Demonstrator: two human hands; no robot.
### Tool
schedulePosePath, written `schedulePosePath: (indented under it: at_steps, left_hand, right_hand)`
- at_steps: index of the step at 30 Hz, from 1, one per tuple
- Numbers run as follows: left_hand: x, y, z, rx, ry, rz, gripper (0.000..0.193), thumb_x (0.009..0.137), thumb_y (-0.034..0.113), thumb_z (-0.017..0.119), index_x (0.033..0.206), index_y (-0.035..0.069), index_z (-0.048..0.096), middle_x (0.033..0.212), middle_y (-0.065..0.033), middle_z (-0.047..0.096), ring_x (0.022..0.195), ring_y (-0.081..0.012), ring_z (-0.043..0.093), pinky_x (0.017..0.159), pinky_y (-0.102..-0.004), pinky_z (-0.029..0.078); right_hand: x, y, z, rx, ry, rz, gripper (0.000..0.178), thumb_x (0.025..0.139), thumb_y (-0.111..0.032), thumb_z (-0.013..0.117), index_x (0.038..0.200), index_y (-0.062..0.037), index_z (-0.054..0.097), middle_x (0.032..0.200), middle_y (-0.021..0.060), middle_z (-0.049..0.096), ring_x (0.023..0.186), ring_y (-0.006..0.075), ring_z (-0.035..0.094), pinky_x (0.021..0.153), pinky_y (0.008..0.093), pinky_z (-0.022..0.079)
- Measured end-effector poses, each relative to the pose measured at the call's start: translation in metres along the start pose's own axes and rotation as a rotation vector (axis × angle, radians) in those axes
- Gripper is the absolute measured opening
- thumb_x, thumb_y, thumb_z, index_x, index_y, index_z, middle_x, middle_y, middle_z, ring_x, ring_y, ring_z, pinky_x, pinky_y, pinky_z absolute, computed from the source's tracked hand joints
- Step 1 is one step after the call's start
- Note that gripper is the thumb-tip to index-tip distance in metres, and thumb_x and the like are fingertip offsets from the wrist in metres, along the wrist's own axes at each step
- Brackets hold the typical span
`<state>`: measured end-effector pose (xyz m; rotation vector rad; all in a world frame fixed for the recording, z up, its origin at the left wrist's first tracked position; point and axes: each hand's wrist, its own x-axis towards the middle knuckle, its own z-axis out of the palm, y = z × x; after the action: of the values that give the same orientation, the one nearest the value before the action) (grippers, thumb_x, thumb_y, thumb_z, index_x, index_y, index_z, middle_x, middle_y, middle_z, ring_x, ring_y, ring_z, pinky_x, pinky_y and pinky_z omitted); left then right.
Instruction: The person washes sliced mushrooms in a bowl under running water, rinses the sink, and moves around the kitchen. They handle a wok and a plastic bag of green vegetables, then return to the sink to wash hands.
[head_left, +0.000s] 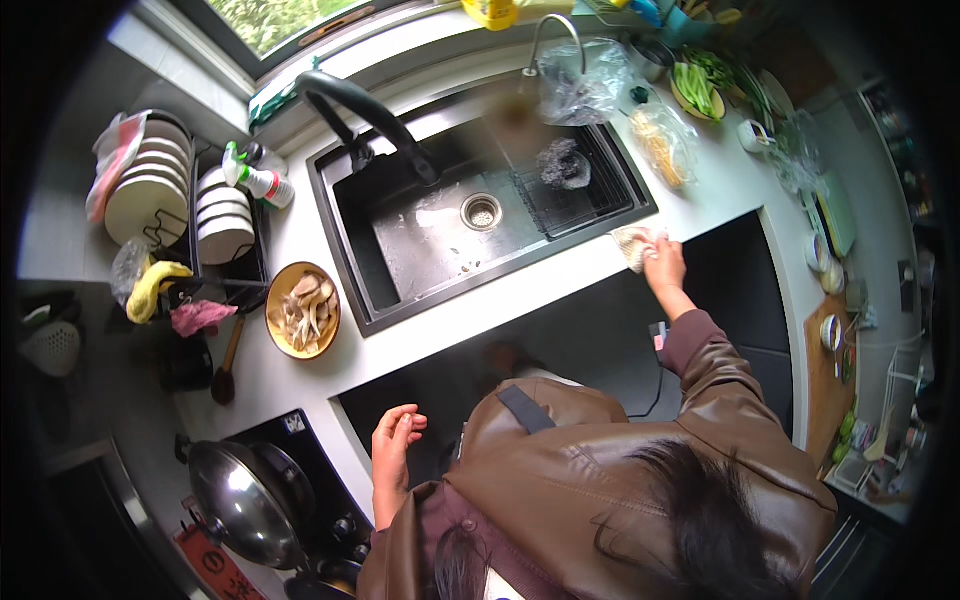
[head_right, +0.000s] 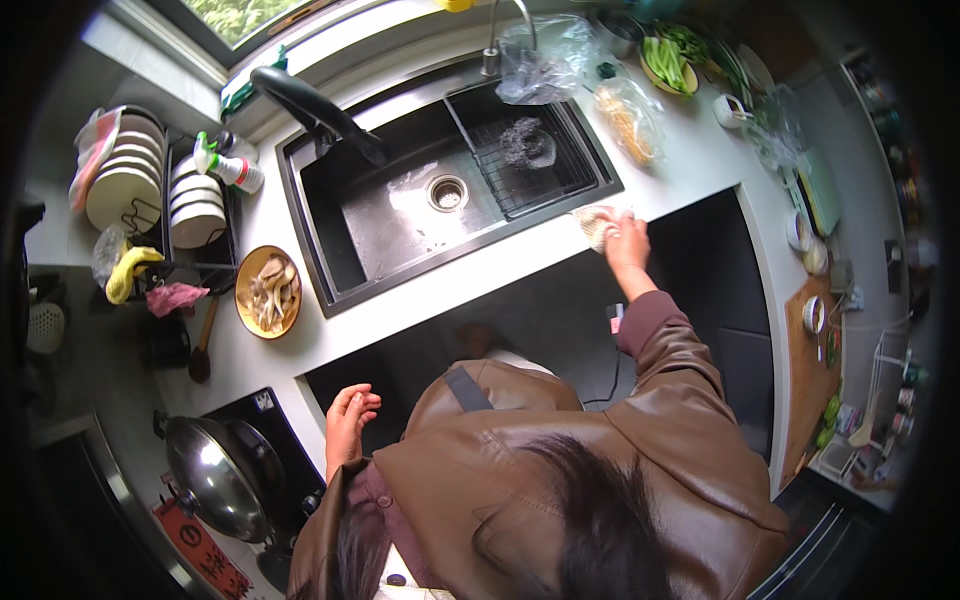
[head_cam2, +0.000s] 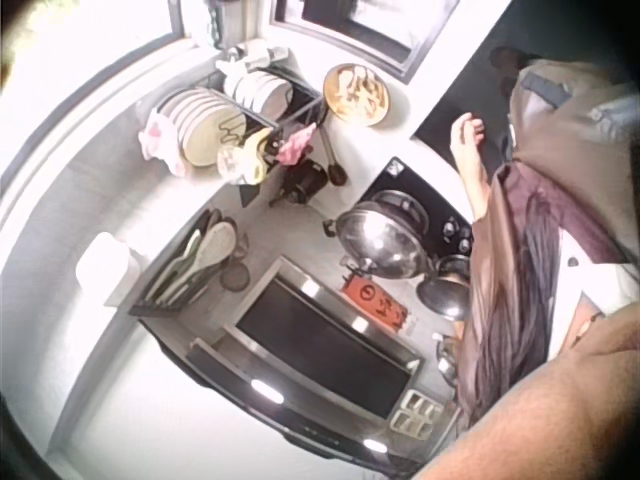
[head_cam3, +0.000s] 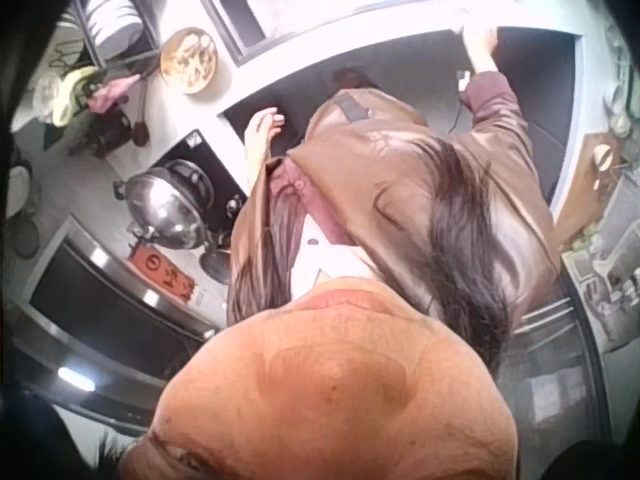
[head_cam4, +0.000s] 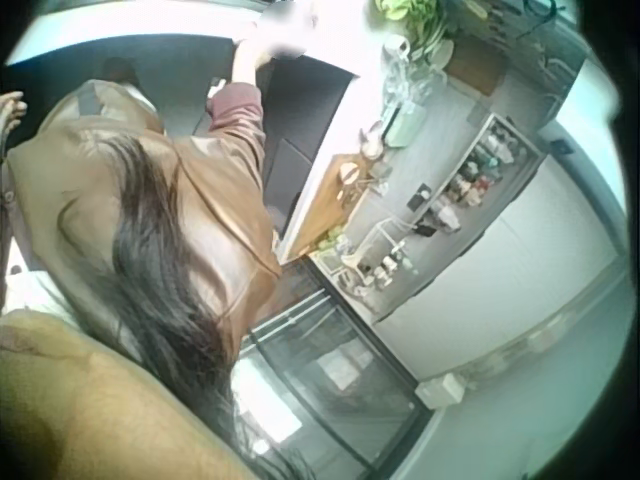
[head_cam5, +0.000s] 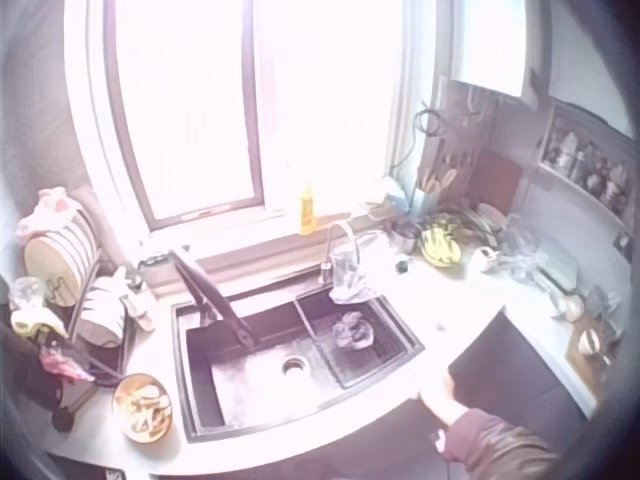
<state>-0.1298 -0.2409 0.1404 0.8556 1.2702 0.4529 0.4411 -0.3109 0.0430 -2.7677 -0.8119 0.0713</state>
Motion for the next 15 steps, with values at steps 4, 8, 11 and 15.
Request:
schedulePosePath:
  at_steps: [4,8,11,15]
  left_hand:
    - [0.01,-0.008,-0.007,0.046,-0.075,-0.008,0.023,0.102,0.02,0.057,0.118,0.005,0.064,0.099,-0.0043,0.07,0.091,-0.0115,0.065,0.078,-0.024,0.049]
    - [0.024,-0.019,-0.003,0.058,-0.182,-0.017,0.023,0.102,0.02,0.057,0.117,0.005,0.065,0.098,-0.0039,0.07,0.091,-0.0105,0.065,0.077,-0.0231,0.049]
    - [0.033,-0.016,0.008,0.129,-0.263,-0.029,0.023,0.102,0.021,0.057,0.117,0.005,0.065,0.099,-0.0038,0.07,0.09,-0.0104,0.065,0.077,-0.0231,0.049]
    - [0.046,-0.002,0.036,0.174,-0.319,-0.007,0.024,0.102,0.022,0.057,0.118,0.005,0.065,0.099,-0.0043,0.07,0.091,-0.0104,0.065,0.078,-0.023,0.049]
  right_hand:
    - [-0.058,-0.055,0.013,0.29,-0.088,-0.223,0.023,0.093,-0.025,0.057,0.105,-0.0062,0.064,0.102,0.0177,0.065,0.09,0.0356,0.066,0.078,0.045,0.055]
    - [-0.135,-0.135,0.014,0.359,-0.849,-0.228,0.034,0.083,-0.033,0.07,0.106,-0.0076,0.074,0.103,0.0144,0.074,0.101,0.0224,0.07,0.081,0.0354,0.056]
    - [-0.164,-0.156,0.002,0.604,-1.252,-0.509,0.04,0.076,-0.017,0.071,0.115,-0.0082,0.072,0.109,0.0144,0.072,0.101,0.0249,0.068,0.09,0.0365,0.052]
    - [-0.135,-0.115,-0.02,0.689,-0.957,-0.661,0.048,0.083,-0.011,0.059,0.131,-0.0071,0.062,0.127,0.0149,0.062,0.119,0.0259,0.059,0.099,0.0366,0.048]
